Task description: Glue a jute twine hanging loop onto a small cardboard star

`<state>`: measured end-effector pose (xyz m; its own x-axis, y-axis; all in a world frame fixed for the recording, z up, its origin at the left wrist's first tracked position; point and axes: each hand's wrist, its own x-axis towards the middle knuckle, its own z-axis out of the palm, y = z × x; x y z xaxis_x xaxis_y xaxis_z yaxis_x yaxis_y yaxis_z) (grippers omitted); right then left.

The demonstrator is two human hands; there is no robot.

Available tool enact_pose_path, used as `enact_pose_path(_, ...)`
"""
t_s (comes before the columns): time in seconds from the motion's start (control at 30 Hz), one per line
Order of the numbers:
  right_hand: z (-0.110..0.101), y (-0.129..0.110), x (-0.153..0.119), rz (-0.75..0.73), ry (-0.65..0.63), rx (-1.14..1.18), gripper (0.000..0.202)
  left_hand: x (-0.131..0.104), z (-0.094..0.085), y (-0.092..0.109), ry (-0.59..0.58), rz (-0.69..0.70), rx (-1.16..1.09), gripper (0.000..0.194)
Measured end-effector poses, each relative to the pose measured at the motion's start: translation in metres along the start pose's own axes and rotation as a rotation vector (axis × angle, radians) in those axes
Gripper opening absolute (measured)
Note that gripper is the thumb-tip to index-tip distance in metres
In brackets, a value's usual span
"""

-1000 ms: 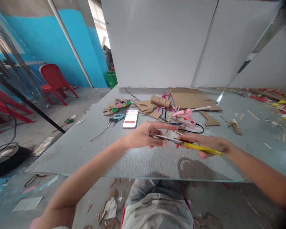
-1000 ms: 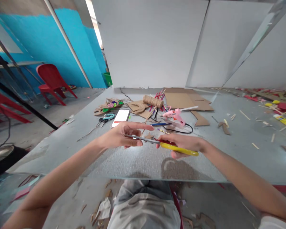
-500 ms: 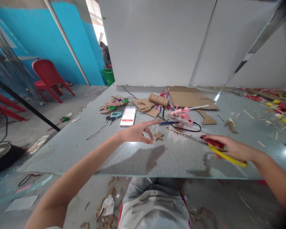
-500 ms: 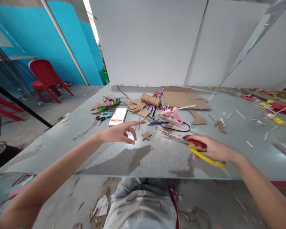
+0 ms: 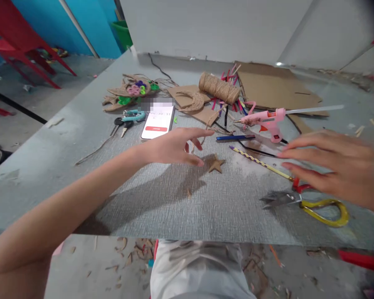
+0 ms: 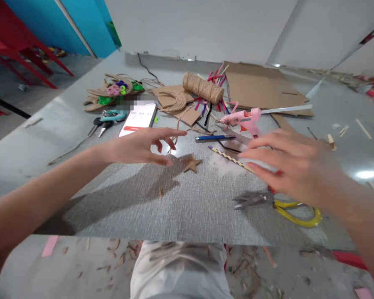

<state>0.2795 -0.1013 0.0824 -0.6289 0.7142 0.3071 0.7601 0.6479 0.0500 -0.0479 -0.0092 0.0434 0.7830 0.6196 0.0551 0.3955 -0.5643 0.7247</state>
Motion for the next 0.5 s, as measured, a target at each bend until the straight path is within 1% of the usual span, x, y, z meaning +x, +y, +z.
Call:
enact_pose_path(0.03, 0.005, -0.01, 0.024, -0.225, 0.101, -0.047, 0.025, 0.001, 0.0, 0.003, -0.045, 0.01, -0.026, 0.07)
enact_pose_path(0.07, 0.011, -0.019, 0.046, -0.372, 0.141, -0.091, 0.027, 0.002, 0.0, 0.006, -0.098, 0.015, -0.06, 0.071)
enact_pose_path(0.1, 0.018, -0.026, 0.065, -0.449, 0.169, -0.155, 0.027, 0.002, -0.001, 0.01, -0.151, 0.017, -0.11, 0.072)
enact_pose_path(0.17, 0.032, -0.031, 0.093, -0.554, 0.206, -0.254, 0.017, 0.002, -0.004, 0.016, -0.231, 0.021, -0.245, 0.072)
enact_pose_path(0.23, 0.042, -0.029, 0.107, -0.612, 0.243, -0.269, 0.01, 0.001, -0.008, 0.019, -0.293, 0.021, -0.365, 0.069)
enact_pose_path(0.3, 0.046, -0.023, 0.111, -0.611, 0.252, -0.218, 0.01, 0.0, -0.011, 0.017, -0.326, 0.021, -0.45, 0.065)
enact_pose_path(0.37, 0.043, -0.018, 0.109, -0.6, 0.199, -0.156, 0.013, -0.002, -0.012, 0.013, -0.324, 0.005, -0.471, 0.063)
enact_pose_path(0.43, 0.039, -0.014, 0.106, -0.599, 0.121, -0.11, 0.018, -0.006, -0.008, 0.008, -0.248, -0.043, -0.376, 0.055)
enact_pose_path(0.5, 0.039, -0.009, 0.103, -0.587, 0.01, -0.065, 0.025, -0.011, 0.002, 0.005, -0.098, -0.083, -0.16, 0.035)
